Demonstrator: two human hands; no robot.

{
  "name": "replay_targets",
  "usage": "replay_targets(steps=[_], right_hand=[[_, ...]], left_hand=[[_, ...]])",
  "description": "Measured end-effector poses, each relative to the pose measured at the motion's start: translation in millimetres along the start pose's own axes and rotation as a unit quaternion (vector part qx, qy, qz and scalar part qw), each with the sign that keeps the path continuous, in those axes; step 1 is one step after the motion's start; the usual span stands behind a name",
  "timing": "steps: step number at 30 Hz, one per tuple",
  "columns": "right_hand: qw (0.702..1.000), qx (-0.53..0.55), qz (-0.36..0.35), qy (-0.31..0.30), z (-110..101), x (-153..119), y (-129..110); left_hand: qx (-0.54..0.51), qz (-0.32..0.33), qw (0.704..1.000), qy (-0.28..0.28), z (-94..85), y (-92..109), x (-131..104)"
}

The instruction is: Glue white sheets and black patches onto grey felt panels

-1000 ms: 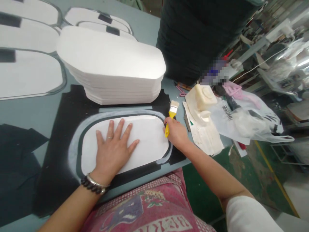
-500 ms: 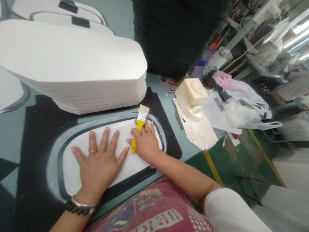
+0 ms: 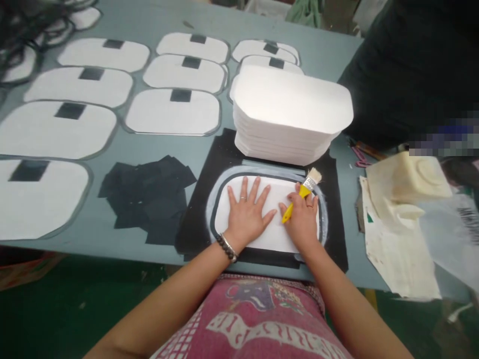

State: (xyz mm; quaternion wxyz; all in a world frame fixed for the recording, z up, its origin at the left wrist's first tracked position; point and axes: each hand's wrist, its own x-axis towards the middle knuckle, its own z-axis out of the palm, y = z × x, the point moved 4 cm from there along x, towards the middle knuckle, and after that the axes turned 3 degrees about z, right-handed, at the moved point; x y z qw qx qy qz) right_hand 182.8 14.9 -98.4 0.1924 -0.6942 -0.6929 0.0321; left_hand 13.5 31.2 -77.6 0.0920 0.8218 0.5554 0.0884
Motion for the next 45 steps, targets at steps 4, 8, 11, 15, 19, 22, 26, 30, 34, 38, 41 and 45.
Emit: replay_targets(steps=[4,8,11,15,19,22,26,30,34,38,41,45], right_hand=[[0.998,0.055,-0.007,0.039,-21,0,-5],[0.98,0.167,-0.109,0.019,-71,16,-31],[0.96,0.204,-0.191,-0.01,-104,51,-53],[0.97,0.19,-0.155,0.001,-104,109,-69],[0.984,0.133,-0.108,-0.054,-69,129,-79],[0.987,0.117,-0.1,-0.053,-66,119,-66],[0.997,0.052,-0.054,-0.025,-91,105,-15],[0.999,0.008,-0.047,-0.014,-114,93,8],[0.993,0.109,-0.038,0.018,-129,63,-9],[0.973,0.231,-0.009,-0.027,-119,29,-17],[0.968,0.249,-0.013,-0.028,-104,17,-14],[0.973,0.222,-0.045,-0.049,-88,12,-20]], left_hand=[[0.002,-0.024,1.0,0.003,-9.0,5,-10],[-0.01,0.096,0.995,-0.015,-18.6,28,-33],[-0.01,0.108,0.993,-0.046,-21.1,36,-44],[0.003,0.112,0.992,-0.06,-23.0,39,-41],[0.004,0.115,0.991,-0.061,-23.7,37,-35],[-0.011,0.12,0.991,-0.06,-19.5,36,-36],[-0.026,0.121,0.991,-0.051,-13.6,37,-41],[-0.076,0.129,0.989,-0.02,-27.4,28,-44],[-0.138,0.039,0.989,0.039,-61.5,-43,-46],[-0.011,-0.198,0.974,0.112,-92.1,-171,-62],[0.031,-0.248,0.964,0.085,-93.8,-240,-71],[0.0,-0.216,0.975,0.049,-82.0,-268,-70]])
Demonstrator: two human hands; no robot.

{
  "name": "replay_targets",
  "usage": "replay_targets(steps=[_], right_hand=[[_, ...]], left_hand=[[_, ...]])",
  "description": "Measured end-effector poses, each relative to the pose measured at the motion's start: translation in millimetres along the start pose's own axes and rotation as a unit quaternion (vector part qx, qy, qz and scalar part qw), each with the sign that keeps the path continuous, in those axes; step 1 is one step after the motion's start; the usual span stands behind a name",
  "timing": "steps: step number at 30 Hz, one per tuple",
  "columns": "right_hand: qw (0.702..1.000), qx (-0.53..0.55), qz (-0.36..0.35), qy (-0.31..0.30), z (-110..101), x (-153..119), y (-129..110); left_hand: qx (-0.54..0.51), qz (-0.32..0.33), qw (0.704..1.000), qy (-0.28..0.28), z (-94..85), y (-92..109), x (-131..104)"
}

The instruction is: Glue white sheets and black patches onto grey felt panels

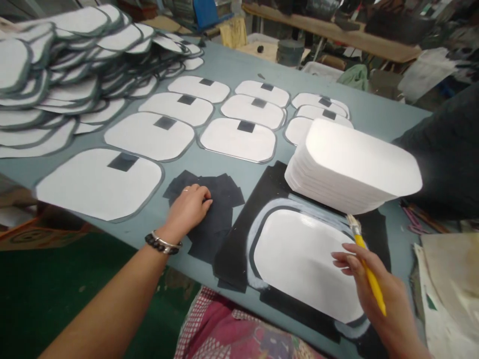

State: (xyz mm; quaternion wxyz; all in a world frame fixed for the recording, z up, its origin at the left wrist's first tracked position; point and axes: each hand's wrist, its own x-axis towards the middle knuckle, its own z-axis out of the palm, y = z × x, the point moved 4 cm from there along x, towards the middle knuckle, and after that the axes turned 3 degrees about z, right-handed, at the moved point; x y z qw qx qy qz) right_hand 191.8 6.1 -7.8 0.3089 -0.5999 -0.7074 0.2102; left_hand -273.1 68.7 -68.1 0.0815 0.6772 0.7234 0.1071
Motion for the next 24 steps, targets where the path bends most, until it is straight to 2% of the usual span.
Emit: replay_targets(steps=[3,6,8,10,12,14,18,21,24], right_hand=[[0.999,-0.015,-0.025,-0.015,9,-3,-8],[0.999,-0.014,-0.04,-0.012,14,-6,-16],[0.999,-0.015,-0.05,-0.008,18,-6,-21],[0.998,-0.013,-0.057,-0.006,24,-3,-27],[0.998,0.002,-0.063,-0.001,30,2,-36],[0.997,0.04,-0.066,0.006,36,9,-48],[0.988,0.147,-0.042,0.016,46,20,-65],[0.983,0.177,0.005,0.05,46,19,-62],[0.986,0.13,0.048,0.095,46,10,-46]], left_hand=[[-0.014,0.013,1.0,-0.003,-1.0,0,3],[-0.04,0.006,0.999,0.019,-17.5,0,2],[-0.106,-0.024,0.993,0.046,-32.8,2,-2],[-0.227,-0.056,0.97,0.06,-43.9,14,-8],[-0.362,-0.068,0.929,0.045,-46.8,37,-14],[-0.466,-0.058,0.883,0.009,-43.2,71,-20],[-0.563,-0.003,0.82,-0.103,-26.8,148,-30],[-0.571,0.042,0.804,-0.161,-9.7,194,-36],[-0.552,0.052,0.82,-0.144,13.2,221,-38]])
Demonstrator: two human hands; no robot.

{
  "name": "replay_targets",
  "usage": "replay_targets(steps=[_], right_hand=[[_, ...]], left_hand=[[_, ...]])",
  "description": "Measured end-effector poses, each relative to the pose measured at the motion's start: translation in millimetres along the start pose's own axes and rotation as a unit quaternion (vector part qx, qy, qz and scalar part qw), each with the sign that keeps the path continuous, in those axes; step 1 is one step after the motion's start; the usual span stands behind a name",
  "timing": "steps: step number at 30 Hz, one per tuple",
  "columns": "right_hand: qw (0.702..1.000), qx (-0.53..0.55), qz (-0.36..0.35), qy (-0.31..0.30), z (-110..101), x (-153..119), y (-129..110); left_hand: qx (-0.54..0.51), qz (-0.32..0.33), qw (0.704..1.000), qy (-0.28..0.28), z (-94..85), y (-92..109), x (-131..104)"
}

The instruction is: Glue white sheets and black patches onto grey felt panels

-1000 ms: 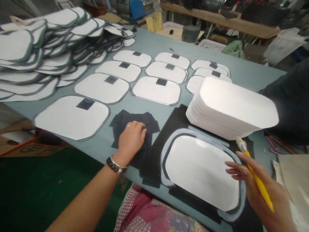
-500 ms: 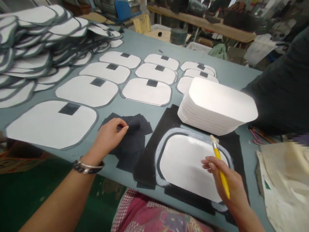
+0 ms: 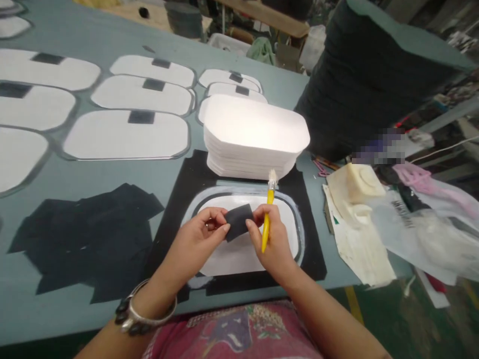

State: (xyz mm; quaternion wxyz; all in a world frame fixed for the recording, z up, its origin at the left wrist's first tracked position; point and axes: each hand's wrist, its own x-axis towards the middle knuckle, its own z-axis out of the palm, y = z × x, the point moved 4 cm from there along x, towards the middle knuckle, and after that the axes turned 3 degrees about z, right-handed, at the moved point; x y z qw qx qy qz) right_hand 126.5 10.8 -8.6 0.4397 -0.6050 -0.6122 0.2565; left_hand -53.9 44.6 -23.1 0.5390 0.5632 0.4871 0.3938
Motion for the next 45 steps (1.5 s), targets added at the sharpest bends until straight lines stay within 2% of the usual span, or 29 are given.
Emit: replay_targets(steps=[2,5,8,11,16,21,26,30,34,36,40,45], right_hand=[[0.998,-0.052,0.016,0.021,-3,-3,15],[0.99,-0.13,0.033,0.042,-2,0,38],[0.976,-0.212,0.037,0.046,2,10,55],[0.959,-0.28,0.037,0.032,7,20,64],[0.936,-0.348,0.043,0.003,11,25,70],[0.929,-0.367,0.047,-0.004,12,25,74],[0.921,-0.387,0.048,0.003,10,29,77],[0.922,-0.385,0.036,0.016,4,25,71],[0.938,-0.346,-0.003,0.024,-2,6,63],[0.941,-0.336,-0.016,0.029,-3,-4,63],[0.941,-0.335,-0.029,0.044,-2,-15,64],[0.941,-0.331,-0.048,0.046,0,-14,63]], left_hand=[[0.048,0.031,0.998,0.035,16.6,-9,7],[0.152,0.116,0.979,0.071,37.5,-17,21],[0.236,0.167,0.955,0.07,52.9,-21,38],[0.306,0.168,0.936,0.048,61.7,-23,52],[0.392,0.164,0.905,0.025,67.2,-26,59],[0.431,0.164,0.887,0.016,68.6,-29,60],[0.482,0.147,0.863,0.029,64.1,-27,60],[0.503,0.183,0.843,0.053,54.9,-23,50],[0.498,0.282,0.82,-0.007,59.7,-25,35],[0.496,0.306,0.811,-0.039,65.6,-28,31],[0.515,0.297,0.802,-0.06,74.5,-33,34],[0.522,0.285,0.801,-0.065,76.4,-31,39]])
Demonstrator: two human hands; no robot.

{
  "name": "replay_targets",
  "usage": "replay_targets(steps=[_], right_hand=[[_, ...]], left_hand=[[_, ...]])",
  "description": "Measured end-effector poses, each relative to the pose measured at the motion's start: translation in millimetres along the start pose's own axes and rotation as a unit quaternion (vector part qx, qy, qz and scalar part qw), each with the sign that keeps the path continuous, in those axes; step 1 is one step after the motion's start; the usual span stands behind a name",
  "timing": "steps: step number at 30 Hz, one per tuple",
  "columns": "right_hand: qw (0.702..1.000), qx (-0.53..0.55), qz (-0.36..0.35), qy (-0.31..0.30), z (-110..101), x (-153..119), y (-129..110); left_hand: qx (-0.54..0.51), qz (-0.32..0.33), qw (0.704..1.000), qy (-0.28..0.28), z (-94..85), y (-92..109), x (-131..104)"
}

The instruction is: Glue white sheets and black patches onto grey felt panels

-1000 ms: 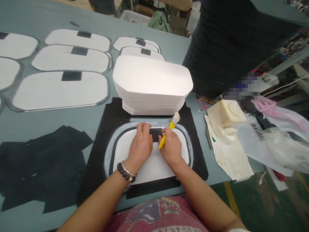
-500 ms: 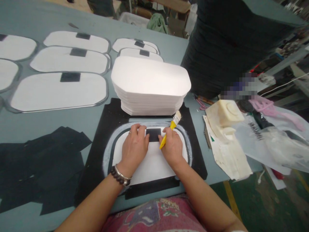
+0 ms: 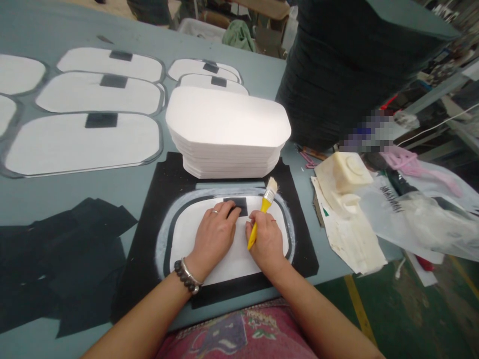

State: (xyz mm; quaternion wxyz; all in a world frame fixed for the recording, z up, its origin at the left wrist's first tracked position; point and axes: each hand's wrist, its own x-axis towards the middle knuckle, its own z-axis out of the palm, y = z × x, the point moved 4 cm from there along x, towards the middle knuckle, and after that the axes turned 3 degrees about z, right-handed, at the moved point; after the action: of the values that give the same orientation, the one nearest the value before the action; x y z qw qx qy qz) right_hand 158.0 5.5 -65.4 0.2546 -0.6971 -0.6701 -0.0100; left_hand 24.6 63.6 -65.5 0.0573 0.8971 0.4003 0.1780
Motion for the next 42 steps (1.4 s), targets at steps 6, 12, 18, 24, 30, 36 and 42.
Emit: replay_targets(steps=[6,12,18,24,30,36,42], right_hand=[[1.0,0.012,0.001,-0.002,-1,-1,1],[1.0,0.014,0.004,-0.006,-2,-1,0],[1.0,0.014,0.011,-0.017,-3,-1,0],[0.999,0.031,0.019,-0.014,-4,1,0],[0.987,0.13,-0.03,-0.091,-45,11,-2],[0.967,0.166,-0.16,-0.108,-87,74,-13],[0.887,0.241,-0.279,-0.28,-70,102,-105]], left_hand=[[-0.019,0.008,1.0,0.007,-3.4,2,1],[-0.008,0.011,1.0,-0.003,1.8,5,1],[0.0,0.004,1.0,-0.002,2.2,6,3],[0.008,0.022,1.0,0.004,-1.4,2,2],[0.018,0.043,0.999,0.02,-19.3,27,-36],[-0.003,0.043,0.994,-0.099,-21.6,78,-84],[0.03,0.024,0.985,-0.167,-17.9,93,-84]])
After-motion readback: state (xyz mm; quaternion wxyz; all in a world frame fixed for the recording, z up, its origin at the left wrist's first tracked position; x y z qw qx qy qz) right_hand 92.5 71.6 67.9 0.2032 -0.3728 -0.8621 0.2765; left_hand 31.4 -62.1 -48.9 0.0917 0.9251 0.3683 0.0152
